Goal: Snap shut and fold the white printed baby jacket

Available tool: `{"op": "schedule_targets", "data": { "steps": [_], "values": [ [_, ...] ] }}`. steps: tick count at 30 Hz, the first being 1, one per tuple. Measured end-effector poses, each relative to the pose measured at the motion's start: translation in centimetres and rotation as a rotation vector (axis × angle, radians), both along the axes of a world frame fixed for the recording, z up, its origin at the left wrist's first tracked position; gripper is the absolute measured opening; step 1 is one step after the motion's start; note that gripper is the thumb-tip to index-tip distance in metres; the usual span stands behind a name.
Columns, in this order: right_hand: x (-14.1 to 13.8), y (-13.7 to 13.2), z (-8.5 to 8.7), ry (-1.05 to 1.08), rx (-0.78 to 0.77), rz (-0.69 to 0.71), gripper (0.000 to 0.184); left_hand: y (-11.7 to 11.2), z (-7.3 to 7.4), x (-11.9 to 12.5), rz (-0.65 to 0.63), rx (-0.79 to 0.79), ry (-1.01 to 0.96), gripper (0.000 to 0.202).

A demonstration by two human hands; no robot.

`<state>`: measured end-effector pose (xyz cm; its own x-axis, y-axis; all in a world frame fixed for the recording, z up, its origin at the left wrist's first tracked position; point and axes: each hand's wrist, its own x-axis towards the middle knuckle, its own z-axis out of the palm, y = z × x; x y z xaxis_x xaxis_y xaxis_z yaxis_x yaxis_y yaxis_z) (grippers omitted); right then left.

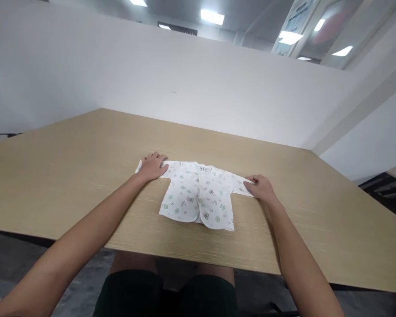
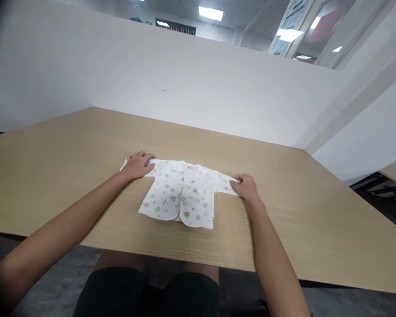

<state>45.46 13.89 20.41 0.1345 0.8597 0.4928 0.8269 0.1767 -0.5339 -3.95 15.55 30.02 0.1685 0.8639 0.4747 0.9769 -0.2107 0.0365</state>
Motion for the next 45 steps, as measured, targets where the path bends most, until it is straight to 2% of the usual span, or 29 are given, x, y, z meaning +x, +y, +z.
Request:
{"op": "schedule_targets", "data": {
  "steps": [3, 7, 11, 14, 17, 22, 25, 28, 30, 32, 34, 36, 39, 42, 45],
  "values": [
    [0.0, -0.4, 0.2, 0.035, -0.019, 0.017, 0.033, 0.2, 0.2, -0.1, 0.023, 0.033, -0.018, 0.05],
    [0.0, -1.1, 0.7, 0.077, 0.001, 0.022, 0.038, 0.7, 0.4, -0.6, 0.062, 0.044, 0.03, 0.043],
    [0.7, -1.7, 1.0, 0.084, -0.05, 0.086, 0.048, 0.8, 1.0, -0.9, 0.081, -0.015, 0.101, 0.05],
    [1.4, -2.0, 0.8, 0.08, -0.078, 0.084, 0.053, 0.5, 1.6, -1.5, 0.123, -0.073, 0.12, 0.059],
    [1.8, -2.1, 0.4, 0.111, 0.013, 0.087, 0.053, -0.2, 1.9, -2.6, 0.131, -0.134, 0.099, 0.069],
    [1.6, -1.5, 0.6, 0.246, 0.133, 0.084, 0.056, -1.3, 2.6, -4.5, 0.025, -0.149, 0.037, 0.075],
    [1.5, -0.8, 2.4, 0.313, 0.296, 0.038, 0.056, -1.6, 4.5, -4.6, 0.033, -0.043, 0.059, 0.07],
    [1.6, -0.6, 5.3, 0.427, 0.461, -0.019, 0.055, -1.9, 7.7, -4.0, 0.05, 0.134, 0.015, 0.065],
    [1.7, -0.8, 7.4, 0.554, 0.555, -0.08, 0.055, -2.5, 10.3, -3.5, 0.052, 0.303, -0.049, 0.062],
    [1.8, -1.4, 9.3, 0.64, 0.698, -0.101, 0.053, -3.4, 12.5, -3.1, -0.007, 0.539, -0.103, 0.064],
    [1.9, -2.4, 10.3, 0.669, 0.828, -0.047, 0.047, -4.6, 13.6, -3.1, -0.091, 0.757, -0.167, 0.067],
    [2.1, -3.6, 10.2, 0.659, 0.798, 0.042, 0.04, -5.8, 13.2, -3.4, -0.134, 0.867, -0.221, 0.067],
    [2.5, -5.6, 8.3, 0.632, 0.59, 0.12, 0.039, -6.8, 10.0, -4.6, -0.165, 0.806, -0.229, 0.064],
    [3.3, -7.2, 5.6, 0.57, 0.377, 0.239, 0.042, -6.9, 6.0, -6.4, -0.251, 0.594, -0.227, 0.054],
    [4.7, -8.5, 4.1, 0.439, 0.07, 0.411, 0.045, -6.6, 3.9, -8.1, -0.354, 0.235, -0.282, 0.05]
  ]
}}
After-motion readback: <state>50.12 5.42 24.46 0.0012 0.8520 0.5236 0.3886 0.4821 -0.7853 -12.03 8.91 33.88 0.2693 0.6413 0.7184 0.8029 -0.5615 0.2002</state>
